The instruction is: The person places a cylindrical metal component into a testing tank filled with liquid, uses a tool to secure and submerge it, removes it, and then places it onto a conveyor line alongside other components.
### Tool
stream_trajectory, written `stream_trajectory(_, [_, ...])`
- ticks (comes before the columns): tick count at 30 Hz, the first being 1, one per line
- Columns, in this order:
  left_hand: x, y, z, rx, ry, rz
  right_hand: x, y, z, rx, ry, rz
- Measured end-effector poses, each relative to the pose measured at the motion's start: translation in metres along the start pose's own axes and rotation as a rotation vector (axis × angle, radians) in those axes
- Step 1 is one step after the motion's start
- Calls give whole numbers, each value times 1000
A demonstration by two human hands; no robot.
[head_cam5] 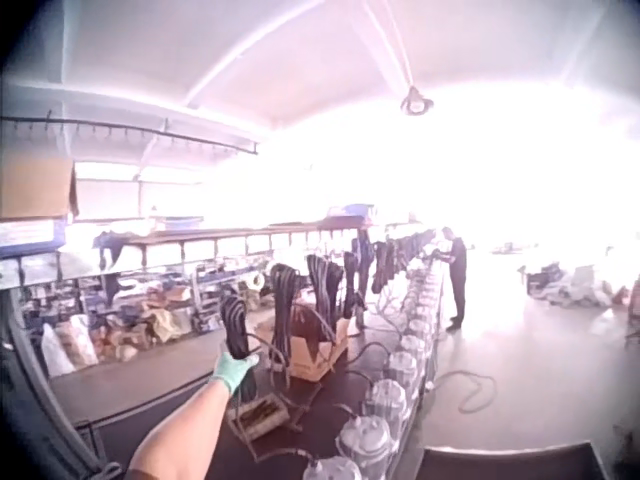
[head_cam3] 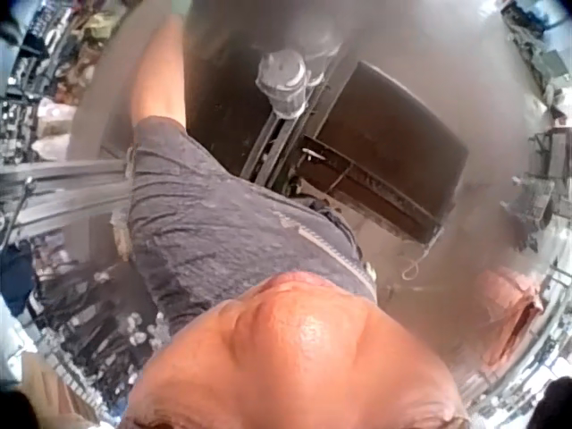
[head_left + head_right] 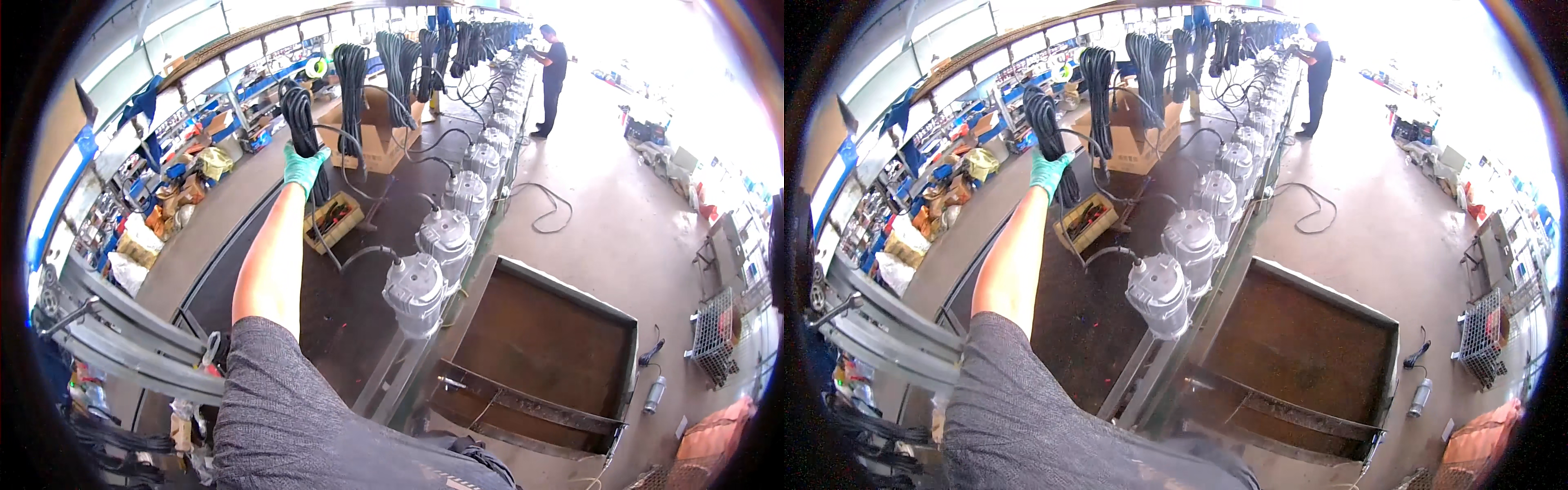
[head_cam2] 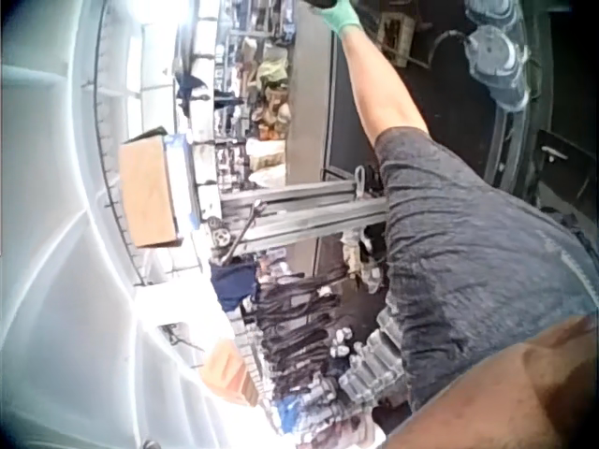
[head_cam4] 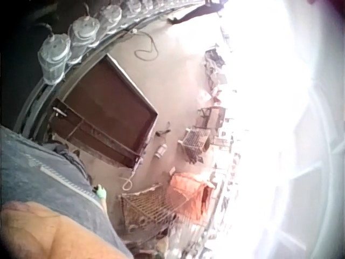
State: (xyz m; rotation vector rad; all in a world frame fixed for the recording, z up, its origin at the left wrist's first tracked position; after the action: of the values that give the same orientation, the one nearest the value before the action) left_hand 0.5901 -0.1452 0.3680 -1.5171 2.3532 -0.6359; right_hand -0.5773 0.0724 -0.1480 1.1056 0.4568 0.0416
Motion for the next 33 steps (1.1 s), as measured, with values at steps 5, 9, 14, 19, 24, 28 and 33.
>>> stream_trajectory(5, [16, -30, 35, 32, 56, 11, 15, 20, 28, -47, 82, -27])
stream_trajectory(9, [27, 34, 25, 103, 3, 12, 28, 16, 50, -88, 145, -41])
stream_trajectory(14, [18, 111, -4, 7, -235, -17, 36, -7, 68, -182, 273, -47])
stream_trajectory(19, [-6, 107, -89, 158, -503, -44, 28, -41, 68, -335, 505, -106])
stream_trajectory(24, [-35, 133, -169, 348, -498, 6, 4, -106, 41, -655, 826, -208])
stream_trajectory(28, [-51, 207, -162, 180, -358, -2, 4, -124, 29, -625, 852, -203])
stream_trajectory(33, [-108, 303, -58, -175, -332, -23, -15, -124, 23, -577, 927, -168])
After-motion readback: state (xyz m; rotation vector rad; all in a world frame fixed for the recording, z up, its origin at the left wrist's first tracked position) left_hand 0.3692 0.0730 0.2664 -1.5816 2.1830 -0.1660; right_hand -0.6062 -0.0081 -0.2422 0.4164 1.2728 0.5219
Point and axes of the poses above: each hand's wrist, its own y-axis away from the middle knuckle, its own x-axis out of the palm, z = x × y, the point moved 5 cm from there along -y, towards the middle knuckle, and after that the axes turned 15 degrees about y, right-handed, at the moved point
